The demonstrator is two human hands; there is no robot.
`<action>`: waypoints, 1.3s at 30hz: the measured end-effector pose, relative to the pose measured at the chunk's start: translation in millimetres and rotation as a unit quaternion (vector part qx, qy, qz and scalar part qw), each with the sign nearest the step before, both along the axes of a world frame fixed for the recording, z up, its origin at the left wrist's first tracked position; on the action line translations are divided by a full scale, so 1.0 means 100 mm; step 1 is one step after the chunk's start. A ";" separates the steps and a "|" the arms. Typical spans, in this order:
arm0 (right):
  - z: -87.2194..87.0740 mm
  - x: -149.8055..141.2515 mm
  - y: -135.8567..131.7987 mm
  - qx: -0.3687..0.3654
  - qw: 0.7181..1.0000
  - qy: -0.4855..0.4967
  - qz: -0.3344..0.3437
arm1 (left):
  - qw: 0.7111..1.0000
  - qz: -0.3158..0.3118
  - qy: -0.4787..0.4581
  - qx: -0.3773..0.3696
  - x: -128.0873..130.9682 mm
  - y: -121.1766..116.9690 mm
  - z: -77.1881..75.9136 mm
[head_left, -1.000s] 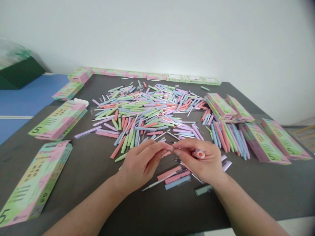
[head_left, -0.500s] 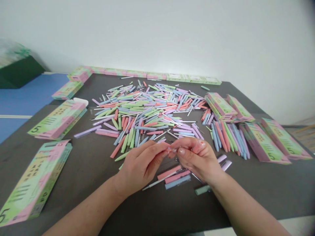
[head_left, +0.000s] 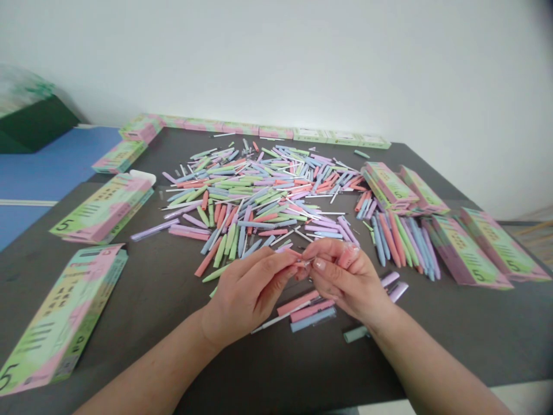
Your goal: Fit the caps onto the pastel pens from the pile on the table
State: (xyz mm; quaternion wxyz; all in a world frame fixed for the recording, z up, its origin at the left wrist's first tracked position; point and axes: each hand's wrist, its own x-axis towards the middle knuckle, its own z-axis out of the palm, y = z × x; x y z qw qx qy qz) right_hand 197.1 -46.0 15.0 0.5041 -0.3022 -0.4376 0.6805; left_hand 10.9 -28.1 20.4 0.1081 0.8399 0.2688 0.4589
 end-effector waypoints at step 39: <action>-0.01 -0.10 0.01 0.124 0.958 -0.184 -0.181 | 0.995 0.041 0.070 -0.050 0.00 0.05 -0.11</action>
